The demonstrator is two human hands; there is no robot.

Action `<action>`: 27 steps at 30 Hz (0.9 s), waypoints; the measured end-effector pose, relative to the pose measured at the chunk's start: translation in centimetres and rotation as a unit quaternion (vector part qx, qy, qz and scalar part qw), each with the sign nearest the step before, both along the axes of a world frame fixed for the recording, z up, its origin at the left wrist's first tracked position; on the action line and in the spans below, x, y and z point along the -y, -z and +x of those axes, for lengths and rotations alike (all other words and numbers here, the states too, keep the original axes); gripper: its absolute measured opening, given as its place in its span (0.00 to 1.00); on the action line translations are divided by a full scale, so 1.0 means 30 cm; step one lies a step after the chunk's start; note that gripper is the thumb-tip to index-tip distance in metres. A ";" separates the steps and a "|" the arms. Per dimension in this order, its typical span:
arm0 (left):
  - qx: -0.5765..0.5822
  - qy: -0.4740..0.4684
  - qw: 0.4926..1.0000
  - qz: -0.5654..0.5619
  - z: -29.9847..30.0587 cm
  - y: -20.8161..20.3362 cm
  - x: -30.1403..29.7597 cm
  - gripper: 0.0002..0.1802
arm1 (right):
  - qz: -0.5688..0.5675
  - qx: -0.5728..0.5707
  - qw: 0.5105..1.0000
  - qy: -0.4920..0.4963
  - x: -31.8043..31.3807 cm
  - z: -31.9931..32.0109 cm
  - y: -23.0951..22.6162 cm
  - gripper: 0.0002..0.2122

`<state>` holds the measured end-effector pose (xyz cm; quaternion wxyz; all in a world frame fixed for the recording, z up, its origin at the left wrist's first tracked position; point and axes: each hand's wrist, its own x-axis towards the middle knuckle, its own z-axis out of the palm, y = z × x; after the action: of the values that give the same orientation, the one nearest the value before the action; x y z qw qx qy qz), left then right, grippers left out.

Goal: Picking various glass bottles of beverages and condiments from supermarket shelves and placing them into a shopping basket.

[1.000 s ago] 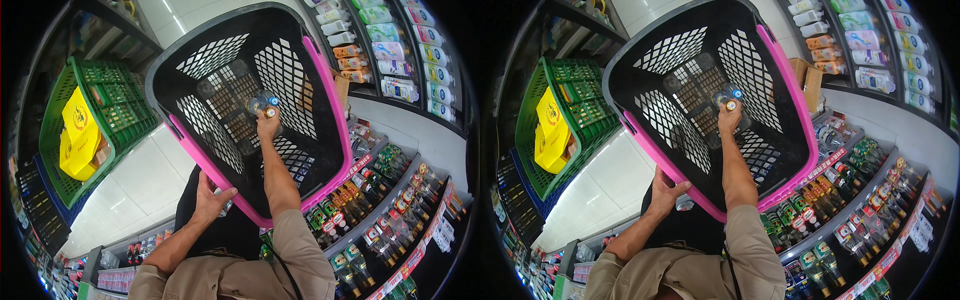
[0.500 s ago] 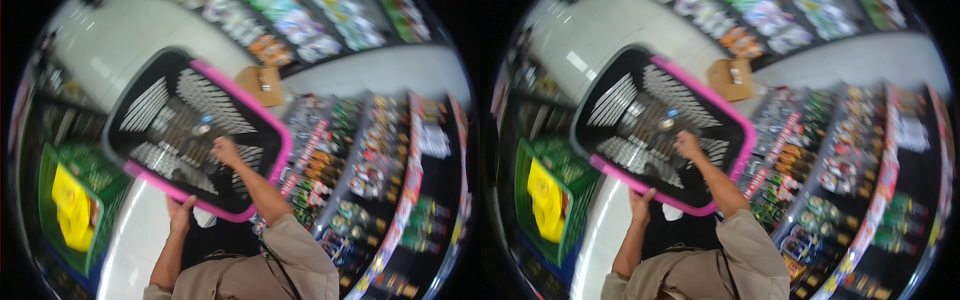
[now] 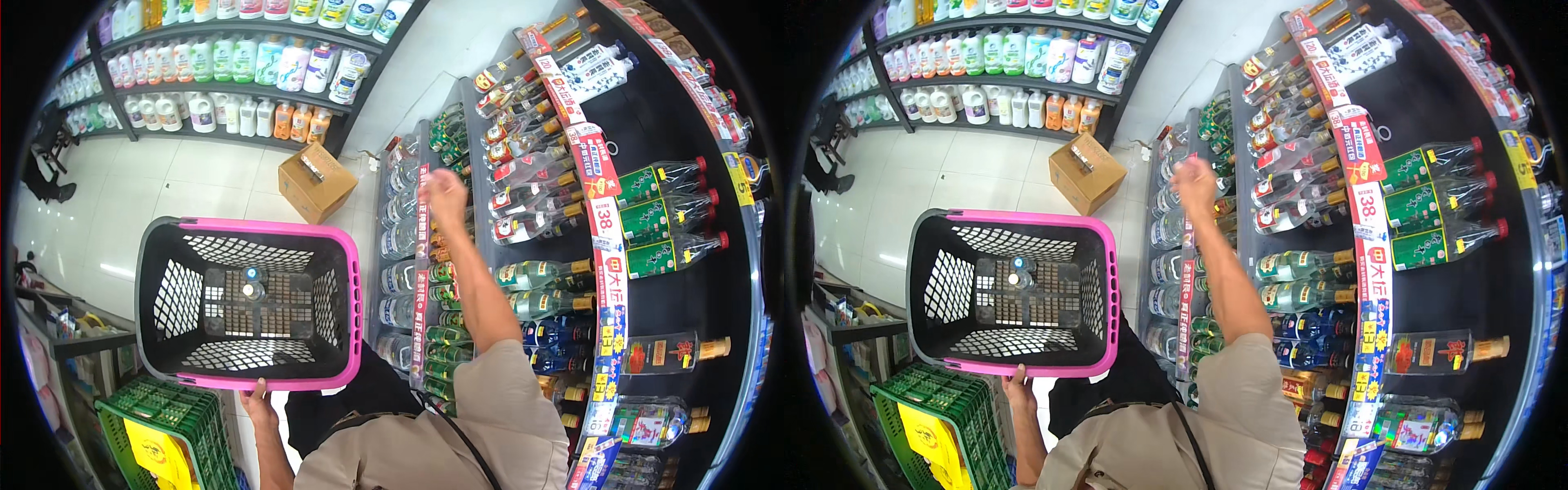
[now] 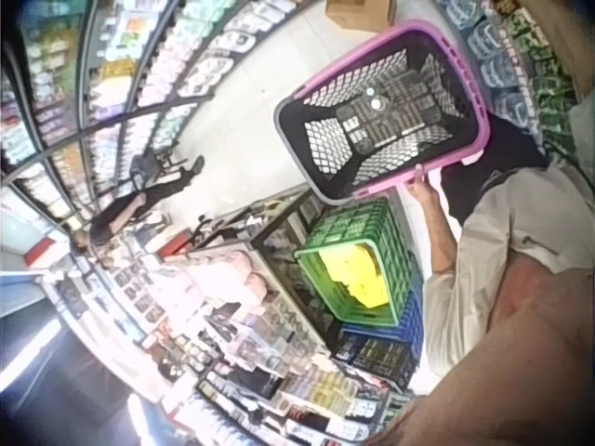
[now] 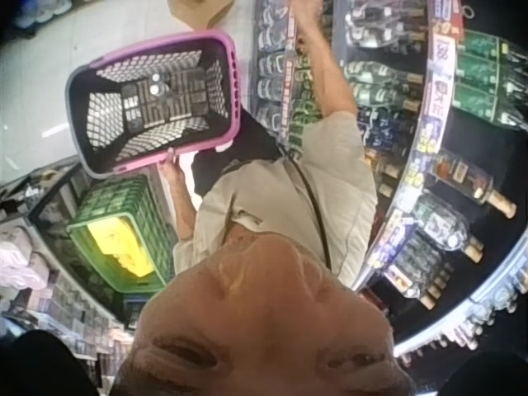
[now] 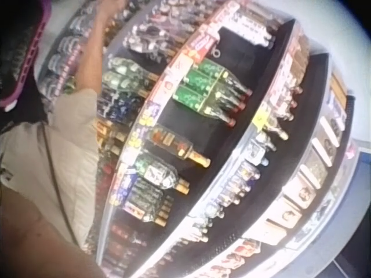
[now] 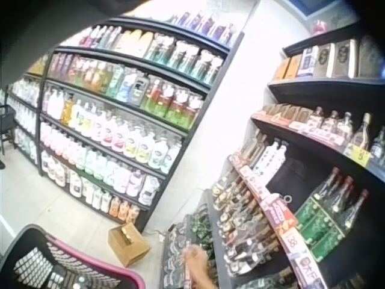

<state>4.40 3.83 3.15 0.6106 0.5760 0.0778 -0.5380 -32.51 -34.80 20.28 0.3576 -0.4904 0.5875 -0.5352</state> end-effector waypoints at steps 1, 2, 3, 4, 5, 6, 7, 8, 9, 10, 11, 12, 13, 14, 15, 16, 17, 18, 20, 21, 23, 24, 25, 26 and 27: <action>0.002 0.002 1.000 0.001 0.001 0.003 -0.005 0.32 | -0.009 0.003 0.999 0.030 0.052 -0.068 -0.035 0.14; 0.011 0.003 1.000 0.010 0.002 0.005 -0.007 0.31 | -0.015 -0.026 0.997 0.071 0.101 -0.123 -0.068 0.15; 0.022 0.002 1.000 0.020 0.003 0.008 -0.013 0.31 | -0.019 -0.054 0.992 0.111 0.148 -0.168 -0.097 0.16; 0.032 -0.009 0.999 0.034 -0.001 0.008 -0.018 0.30 | -0.043 -0.077 0.986 0.144 0.192 -0.216 -0.117 0.16; 0.033 -0.008 0.999 0.037 -0.004 0.008 -0.021 0.30 | -0.066 -0.100 0.977 0.177 0.238 -0.266 -0.138 0.17; 0.030 -0.010 0.998 0.046 -0.024 0.010 -0.004 0.30 | -0.082 -0.193 0.952 0.222 0.303 -0.386 -0.175 0.19; 0.034 -0.019 0.997 0.062 -0.027 -0.003 -0.006 0.30 | -0.091 -0.278 0.921 0.256 0.341 -0.408 -0.199 0.21; 0.041 -0.022 0.997 0.068 -0.027 -0.015 -0.004 0.30 | -0.147 -0.332 0.884 0.294 0.373 -0.433 -0.224 0.22; 0.065 -0.018 0.995 0.075 -0.006 -0.019 -0.031 0.33 | -0.200 -0.376 0.845 0.323 0.394 -0.379 -0.276 0.23; 0.063 -0.016 0.995 0.069 -0.011 -0.007 -0.029 0.33 | -0.200 -0.380 0.843 0.323 0.440 -0.432 -0.298 0.23; 0.061 -0.014 0.996 0.063 -0.017 0.005 -0.028 0.34 | -0.197 -0.392 0.833 0.336 0.502 -0.498 -0.341 0.23; 0.060 -0.011 0.997 0.051 -0.017 0.019 -0.033 0.34 | -0.192 -0.404 0.824 0.348 0.546 -0.546 -0.356 0.23; 0.062 -0.006 0.997 0.038 -0.019 -0.003 -0.037 0.35 | -0.188 -0.404 0.826 0.344 0.567 -0.536 -0.367 0.23; 0.064 -0.012 0.997 0.035 -0.016 -0.001 -0.046 0.33 | -0.156 -0.409 0.828 0.351 0.593 -0.529 -0.393 0.24; 0.063 -0.015 0.998 0.029 -0.018 -0.002 -0.042 0.31 | -0.127 -0.416 0.826 0.360 0.609 -0.533 -0.419 0.25; 0.064 -0.011 0.997 0.032 -0.023 -0.002 -0.039 0.31 | -0.111 -0.435 0.808 0.381 0.652 -0.583 -0.417 0.30; 0.061 -0.010 0.998 0.033 -0.029 0.000 -0.035 0.31 | -0.111 -0.437 0.807 0.380 0.676 -0.606 -0.423 0.30; 0.059 -0.012 0.998 0.035 -0.025 -0.004 -0.036 0.32 | -0.082 -0.427 0.814 0.386 0.694 -0.605 -0.423 0.30; 0.056 -0.016 0.997 0.043 -0.026 -0.006 -0.037 0.32 | -0.014 -0.413 0.819 0.398 0.722 -0.606 -0.427 0.28; 0.056 -0.017 0.997 0.045 -0.025 -0.008 -0.035 0.32 | -0.013 -0.414 0.819 0.396 0.729 -0.603 -0.431 0.28; 0.057 -0.014 0.997 0.059 -0.022 -0.012 -0.034 0.33 | 0.026 -0.391 0.825 0.407 0.739 -0.594 -0.438 0.29; 0.057 -0.015 0.997 0.060 -0.021 -0.014 -0.034 0.33 | 0.013 -0.404 0.818 0.409 0.725 -0.567 -0.443 0.28; 0.055 -0.010 0.997 0.057 -0.018 -0.018 -0.036 0.33 | 0.013 -0.405 0.818 0.408 0.724 -0.559 -0.425 0.28; 0.053 -0.005 0.997 0.055 -0.017 -0.021 -0.038 0.34 | -0.059 -0.443 0.807 0.386 0.727 -0.560 -0.396 0.28; 0.052 -0.004 0.997 0.054 -0.018 -0.019 -0.035 0.34 | -0.132 -0.479 0.788 0.363 0.731 -0.572 -0.374 0.28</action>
<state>3.87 4.88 3.72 0.5840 0.6346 0.0770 -0.5003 -49.67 -56.74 31.51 -0.2581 -0.4772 0.7418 -0.3943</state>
